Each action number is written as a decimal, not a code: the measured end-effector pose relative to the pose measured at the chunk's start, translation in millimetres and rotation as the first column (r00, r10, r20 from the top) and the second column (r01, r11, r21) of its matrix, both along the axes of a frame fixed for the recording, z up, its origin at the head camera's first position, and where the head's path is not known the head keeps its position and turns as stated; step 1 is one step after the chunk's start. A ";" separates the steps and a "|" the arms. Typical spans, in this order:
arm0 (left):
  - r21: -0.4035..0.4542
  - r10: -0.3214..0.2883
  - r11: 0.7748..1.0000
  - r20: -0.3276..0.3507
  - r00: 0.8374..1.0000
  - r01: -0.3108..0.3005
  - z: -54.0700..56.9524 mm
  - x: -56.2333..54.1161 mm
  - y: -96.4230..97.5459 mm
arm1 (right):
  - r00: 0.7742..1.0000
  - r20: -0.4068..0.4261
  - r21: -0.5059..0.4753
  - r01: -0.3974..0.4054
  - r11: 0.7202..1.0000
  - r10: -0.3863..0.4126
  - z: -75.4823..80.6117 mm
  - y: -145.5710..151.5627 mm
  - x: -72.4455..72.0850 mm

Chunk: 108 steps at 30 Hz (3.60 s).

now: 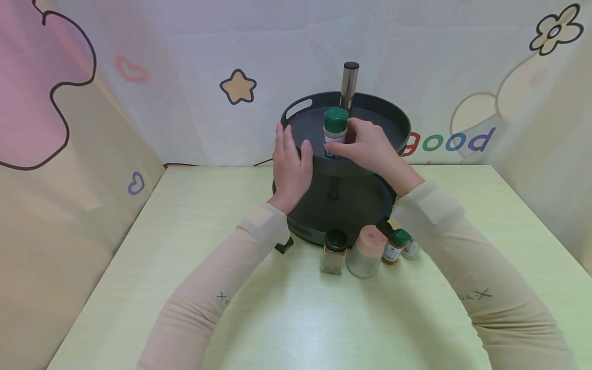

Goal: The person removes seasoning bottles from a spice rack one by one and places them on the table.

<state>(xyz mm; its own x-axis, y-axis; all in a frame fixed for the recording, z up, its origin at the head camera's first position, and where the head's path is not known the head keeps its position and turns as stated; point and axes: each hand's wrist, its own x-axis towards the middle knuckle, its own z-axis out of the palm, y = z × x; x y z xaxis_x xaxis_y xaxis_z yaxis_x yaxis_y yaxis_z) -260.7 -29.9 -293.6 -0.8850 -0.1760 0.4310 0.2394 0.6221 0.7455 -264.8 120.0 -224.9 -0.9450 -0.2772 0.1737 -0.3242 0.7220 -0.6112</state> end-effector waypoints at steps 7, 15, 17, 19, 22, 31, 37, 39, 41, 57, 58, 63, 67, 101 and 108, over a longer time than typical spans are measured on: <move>-0.004 0.002 1.000 0.009 1.000 -0.002 0.2 -0.1 -0.2 | 1.000 -0.020 0.041 0.017 0.999 -0.016 -1.6 -3.0 -0.1; -0.009 0.002 1.000 0.003 1.000 -0.002 0.4 0.5 -0.1 | 0.999 -0.040 0.055 0.028 0.998 -0.026 -1.8 -3.7 1.3; -0.009 0.001 1.000 0.001 1.000 -0.001 0.3 0.5 -0.2 | 0.999 -0.040 0.057 0.032 0.998 -0.029 -2.0 -3.8 1.3; -0.010 0.001 1.000 -0.002 1.000 -0.001 -0.1 0.1 -0.2 | 0.999 -0.042 0.058 0.034 0.998 -0.032 -2.4 -3.8 1.0; -0.011 0.001 1.000 -0.005 1.000 -0.001 -0.2 -0.2 -0.3 | 0.998 -0.050 0.057 0.032 0.998 -0.029 -2.9 -3.7 1.0; -0.012 0.002 1.000 -0.009 1.000 -0.002 -0.3 -0.4 0.0 | 0.997 -0.063 0.023 0.037 0.999 -0.036 -3.7 -2.3 1.4; -0.008 -0.004 1.000 -0.006 1.000 0.004 -0.1 0.3 0.9 | 0.997 -0.067 0.012 0.049 0.999 -0.048 -3.4 -1.2 2.6; -0.008 -0.004 1.000 -0.006 1.000 0.004 -0.1 0.8 0.9 | 0.996 -0.071 0.007 0.055 0.998 -0.054 -3.2 -1.0 2.8; -0.010 -0.002 1.000 -0.007 1.000 0.002 -0.2 1.1 1.0 | 0.995 -0.076 0.000 0.059 0.998 -0.059 -3.0 -0.8 3.1; -0.005 -0.007 1.000 -0.013 1.000 0.007 0.4 1.8 0.6 | 0.987 -0.135 -0.125 0.064 0.990 -0.081 -5.7 3.4 3.6; -0.005 -0.007 1.000 -0.013 1.000 0.007 0.3 1.9 0.6 | 0.987 -0.138 -0.129 0.066 0.989 -0.084 -5.7 3.4 3.6; -0.002 -0.006 1.000 -0.010 1.000 0.006 0.4 2.1 1.2 | 0.984 -0.143 -0.160 0.082 0.984 -0.105 -6.1 3.8 4.1; -0.001 -0.003 1.000 -0.003 1.000 0.003 0.9 2.3 1.3 | 0.984 -0.139 -0.201 0.083 0.976 -0.112 -5.1 3.9 6.0; 0.003 0.002 1.000 0.009 1.000 -0.002 2.0 1.9 1.5 | 0.977 -0.161 -0.407 0.064 0.911 -0.141 -4.1 11.8 10.2; 0.000 0.001 1.000 -0.002 1.000 -0.001 1.0 0.8 1.2 | 0.974 -0.175 -0.430 0.055 0.901 -0.143 -1.9 14.0 12.2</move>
